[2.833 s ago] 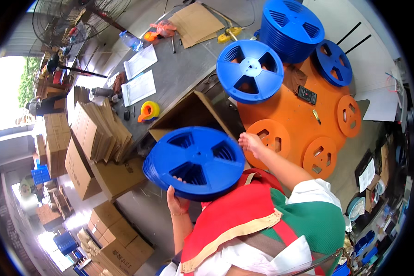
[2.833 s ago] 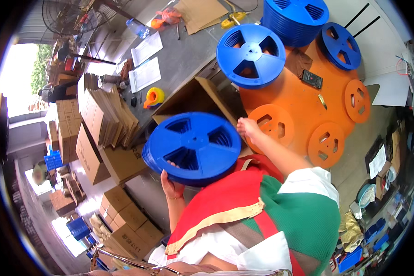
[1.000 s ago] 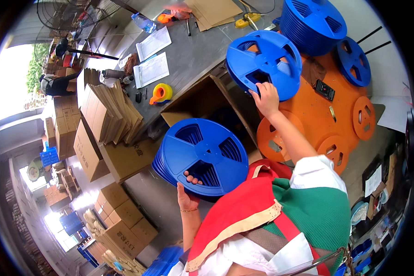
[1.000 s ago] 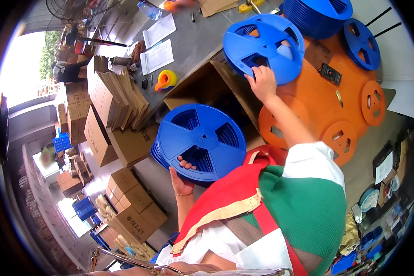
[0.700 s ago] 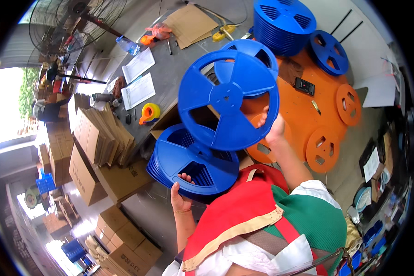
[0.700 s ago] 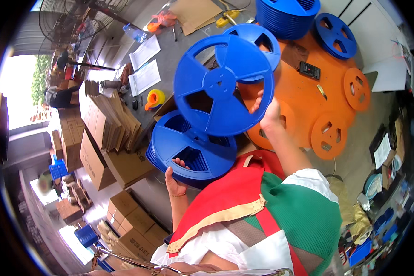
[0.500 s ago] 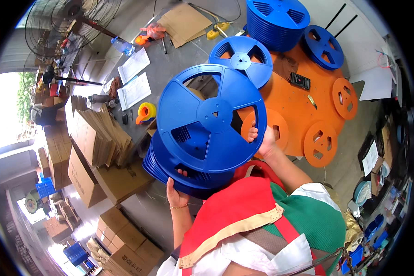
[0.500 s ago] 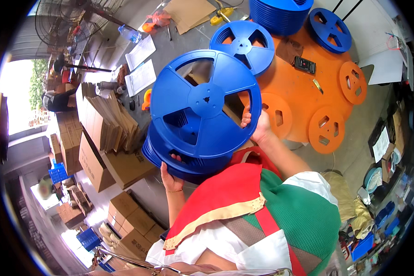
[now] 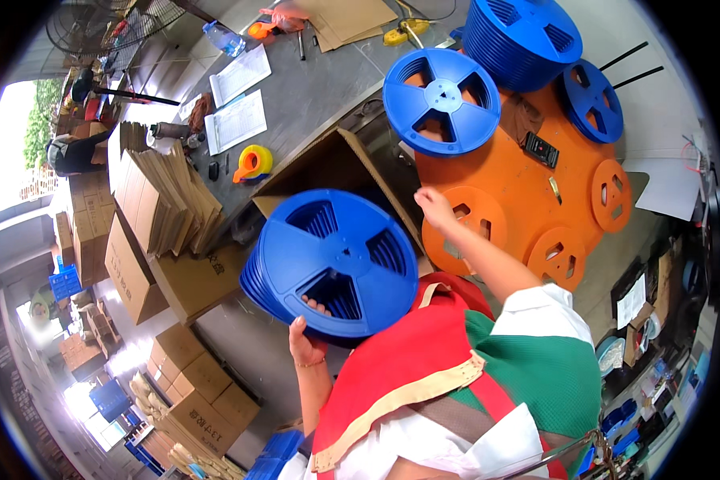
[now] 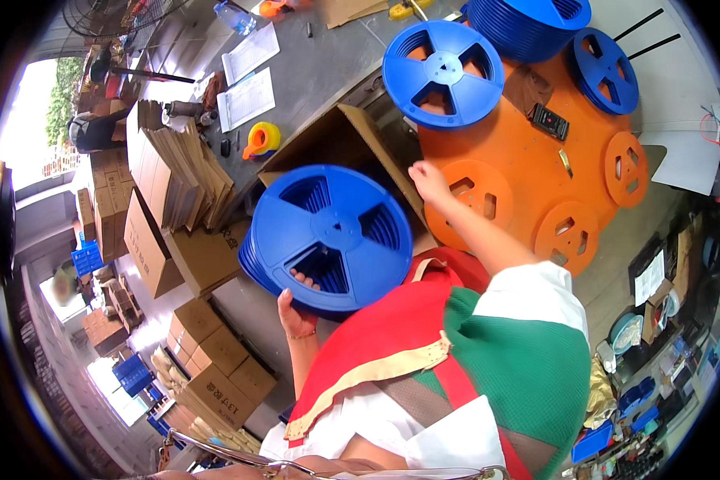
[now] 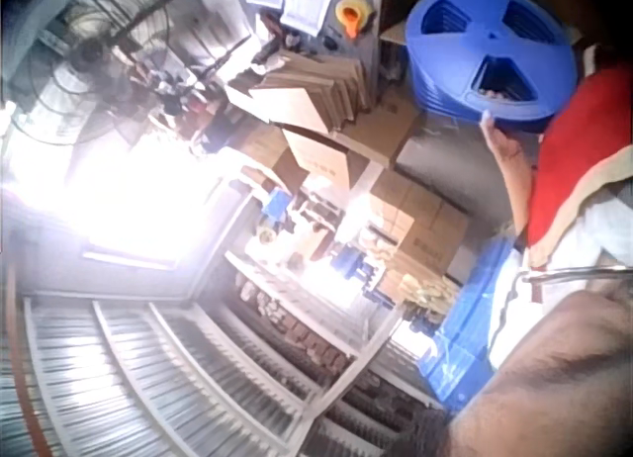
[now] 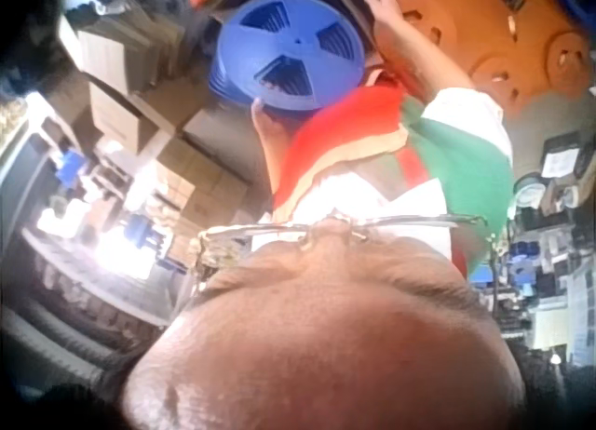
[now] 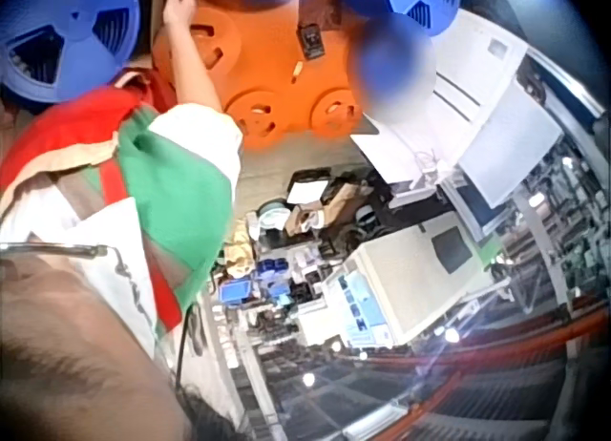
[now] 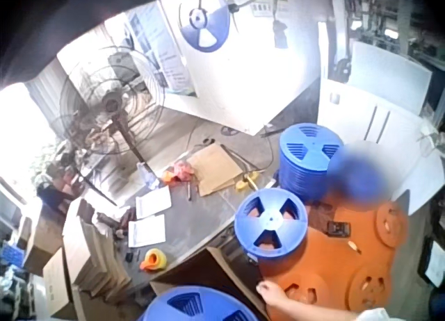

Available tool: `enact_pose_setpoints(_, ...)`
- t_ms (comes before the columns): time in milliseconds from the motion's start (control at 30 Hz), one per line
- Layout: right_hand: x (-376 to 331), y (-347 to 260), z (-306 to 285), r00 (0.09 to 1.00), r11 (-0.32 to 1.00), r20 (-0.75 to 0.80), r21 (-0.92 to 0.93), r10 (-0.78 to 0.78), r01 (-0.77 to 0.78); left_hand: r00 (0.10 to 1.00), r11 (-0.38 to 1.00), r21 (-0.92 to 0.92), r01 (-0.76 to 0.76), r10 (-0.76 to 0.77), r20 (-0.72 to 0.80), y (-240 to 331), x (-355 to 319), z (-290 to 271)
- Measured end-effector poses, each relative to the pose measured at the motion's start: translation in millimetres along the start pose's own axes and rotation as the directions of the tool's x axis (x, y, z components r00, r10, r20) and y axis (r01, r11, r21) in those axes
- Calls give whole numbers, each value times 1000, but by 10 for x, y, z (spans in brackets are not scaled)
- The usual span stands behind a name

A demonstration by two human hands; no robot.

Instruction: The person tapes the bottom of a cardboard box, moves the box to a different area, and سپس proceeds to place blue plastic reels inside the box by hand.

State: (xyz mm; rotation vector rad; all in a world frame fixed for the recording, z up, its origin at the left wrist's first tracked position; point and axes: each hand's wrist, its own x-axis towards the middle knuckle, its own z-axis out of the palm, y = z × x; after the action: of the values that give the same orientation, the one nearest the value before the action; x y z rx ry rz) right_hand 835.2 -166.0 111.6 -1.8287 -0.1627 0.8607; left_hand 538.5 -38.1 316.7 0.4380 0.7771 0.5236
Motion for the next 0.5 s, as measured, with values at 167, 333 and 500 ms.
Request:
enact_pose_setpoints(167,989,-270,-208,947,688,-122,-714,-299,125,1000,998,-57,-4,2,-30,-54,-124,-58)
enact_pose_setpoints(333,1084,-285,-237,983,465,-39,-884,-178,49,998,998,-50,-28,26,-54,-62,-277,-147)
enact_pose_setpoints(500,571,-728,-280,627,543,-164,-690,-762,479,996,999,-10,-41,40,-77,-37,-213,-203)
